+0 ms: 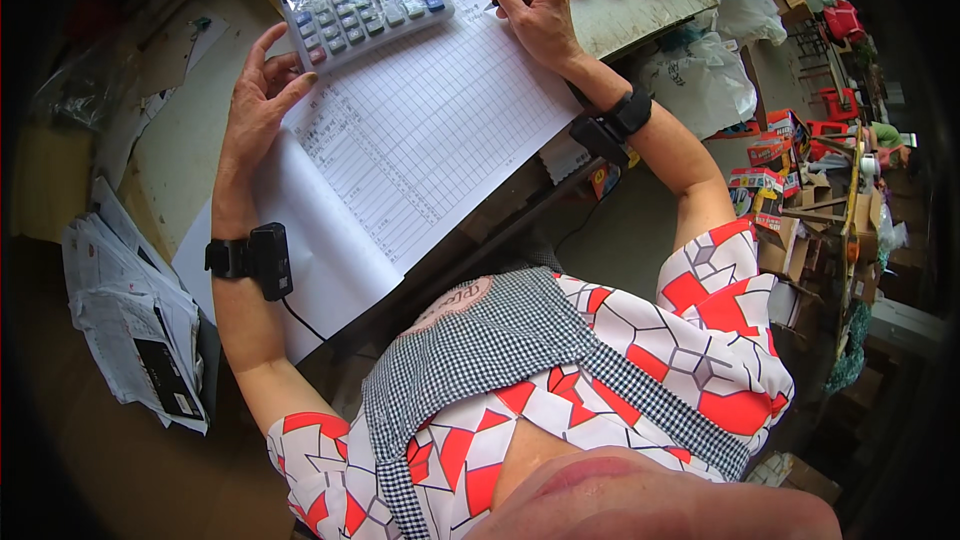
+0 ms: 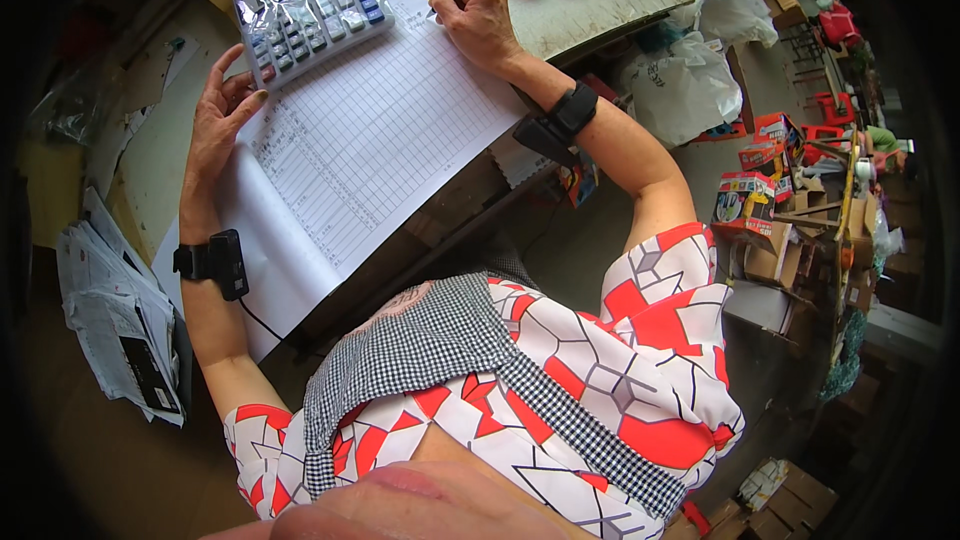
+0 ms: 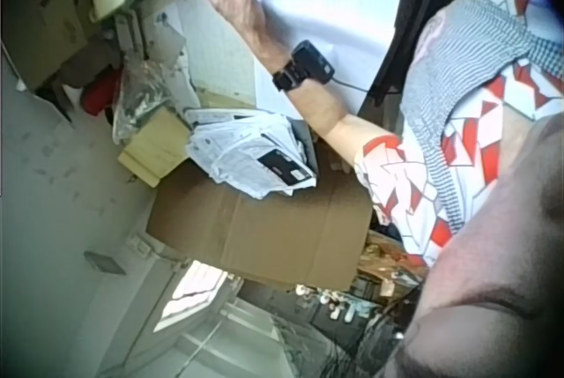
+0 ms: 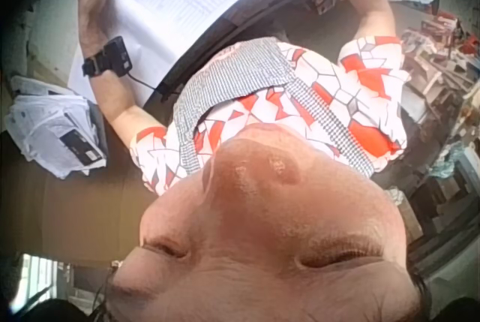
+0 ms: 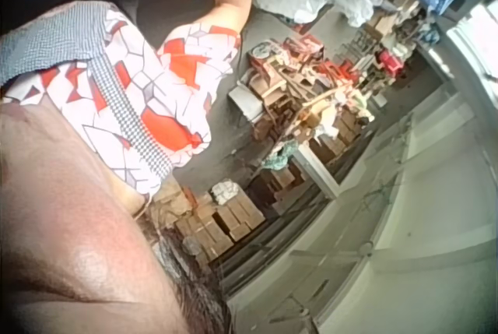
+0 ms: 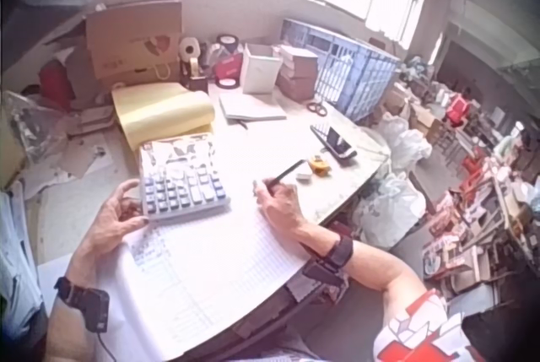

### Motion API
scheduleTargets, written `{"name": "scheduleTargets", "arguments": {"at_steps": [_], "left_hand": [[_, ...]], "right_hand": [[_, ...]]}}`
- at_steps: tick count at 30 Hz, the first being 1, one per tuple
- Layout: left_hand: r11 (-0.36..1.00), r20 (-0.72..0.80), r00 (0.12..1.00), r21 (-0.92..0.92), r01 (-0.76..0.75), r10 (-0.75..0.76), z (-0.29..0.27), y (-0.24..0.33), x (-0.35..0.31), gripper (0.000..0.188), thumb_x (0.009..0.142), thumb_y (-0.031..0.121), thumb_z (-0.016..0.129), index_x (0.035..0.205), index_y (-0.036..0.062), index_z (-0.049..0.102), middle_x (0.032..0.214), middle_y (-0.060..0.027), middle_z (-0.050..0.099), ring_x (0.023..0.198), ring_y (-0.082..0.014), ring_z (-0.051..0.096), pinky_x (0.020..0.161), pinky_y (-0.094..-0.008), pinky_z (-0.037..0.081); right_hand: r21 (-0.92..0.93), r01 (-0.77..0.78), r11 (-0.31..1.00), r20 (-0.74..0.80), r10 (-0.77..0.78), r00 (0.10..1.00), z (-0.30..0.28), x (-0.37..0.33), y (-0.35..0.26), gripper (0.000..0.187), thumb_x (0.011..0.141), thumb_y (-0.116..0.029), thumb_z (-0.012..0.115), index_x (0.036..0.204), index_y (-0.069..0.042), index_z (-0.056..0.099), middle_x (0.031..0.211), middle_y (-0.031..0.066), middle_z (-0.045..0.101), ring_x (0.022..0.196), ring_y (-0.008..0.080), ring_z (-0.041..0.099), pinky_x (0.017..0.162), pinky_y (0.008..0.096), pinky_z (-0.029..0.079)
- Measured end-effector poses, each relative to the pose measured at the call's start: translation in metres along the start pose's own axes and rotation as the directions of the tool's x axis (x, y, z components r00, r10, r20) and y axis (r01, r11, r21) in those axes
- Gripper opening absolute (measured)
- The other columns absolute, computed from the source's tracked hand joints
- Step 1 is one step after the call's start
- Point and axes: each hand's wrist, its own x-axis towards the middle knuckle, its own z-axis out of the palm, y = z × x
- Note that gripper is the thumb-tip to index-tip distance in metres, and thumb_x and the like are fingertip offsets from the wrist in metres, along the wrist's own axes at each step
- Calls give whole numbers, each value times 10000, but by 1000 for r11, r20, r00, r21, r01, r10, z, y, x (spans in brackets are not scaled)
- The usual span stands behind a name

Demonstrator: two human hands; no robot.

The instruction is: The person is using a calculator to perform computations and then writing the results into a large paper ledger.

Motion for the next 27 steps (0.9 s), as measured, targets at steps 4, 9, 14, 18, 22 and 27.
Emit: {"name": "scheduleTargets", "arguments": {"at_steps": [4, 9, 14, 18, 22, 27], "left_hand": [[1000, -2, 1000, 10, 6, -6, 0, 1, 0, 766, 758, 189, 752, 1407, 120, 350, 1139, -128, 631, 1062, -223, 597, 1017, -404, 387], [1000, -4, 1000, 17, 8, -8, 1, 2, -1, 765, 755, 209, 752, 1404, 125, 355, 1132, -133, 636, 1074, -226, 595, 1028, -408, 379], [999, -20, 1000, 39, 0, 1, 2, -1, 0, 762, 750, 208, 752, 1400, 132, 362, 1136, -134, 637, 1077, -230, 596, 1038, -423, 368], [999, -20, 1000, 42, 8, -8, 3, 2, -1, 764, 748, 211, 755, 1400, 132, 363, 1135, -136, 637, 1080, -230, 594, 1043, -429, 358], [1000, -23, 1000, 19, 6, -5, 3, 3, -1, 763, 749, 213, 759, 1398, 131, 366, 1121, -137, 641, 1072, -228, 596, 1043, -428, 355], [1000, -11, 1000, 5, -5, 5, 3, 1, 0, 766, 750, 215, 760, 1399, 126, 363, 1108, -134, 644, 1061, -229, 600, 1038, -428, 360]], "right_hand": [[4, 15, 1000, -4, -15, 1000, 1, 1, 2, 281, 888, -218, 555, 769, 13, 661, 576, 84, 634, 507, 116, 600, 494, 256, 468], [6, 19, 1000, 1, -19, 1000, 0, 0, 1, 282, 890, -216, 558, 765, 15, 660, 576, 83, 636, 506, 118, 604, 491, 255, 471], [-37, -15, 999, -1, 15, 1000, -1, 0, -2, 278, 888, -206, 560, 752, 15, 660, 567, 80, 632, 496, 113, 597, 486, 252, 467], [-27, 13, 1000, -2, -14, 1000, -1, 0, 2, 279, 888, -203, 559, 743, 13, 660, 563, 77, 630, 492, 111, 595, 484, 255, 464], [-23, 14, 1000, -10, -14, 1000, 0, 1, 3, 276, 886, -202, 559, 738, 9, 660, 561, 77, 629, 490, 110, 594, 485, 255, 465], [-42, 16, 999, 18, -15, 1000, -2, 1, -2, 270, 885, -192, 556, 738, 12, 656, 555, 77, 625, 487, 108, 594, 479, 254, 462]]}}
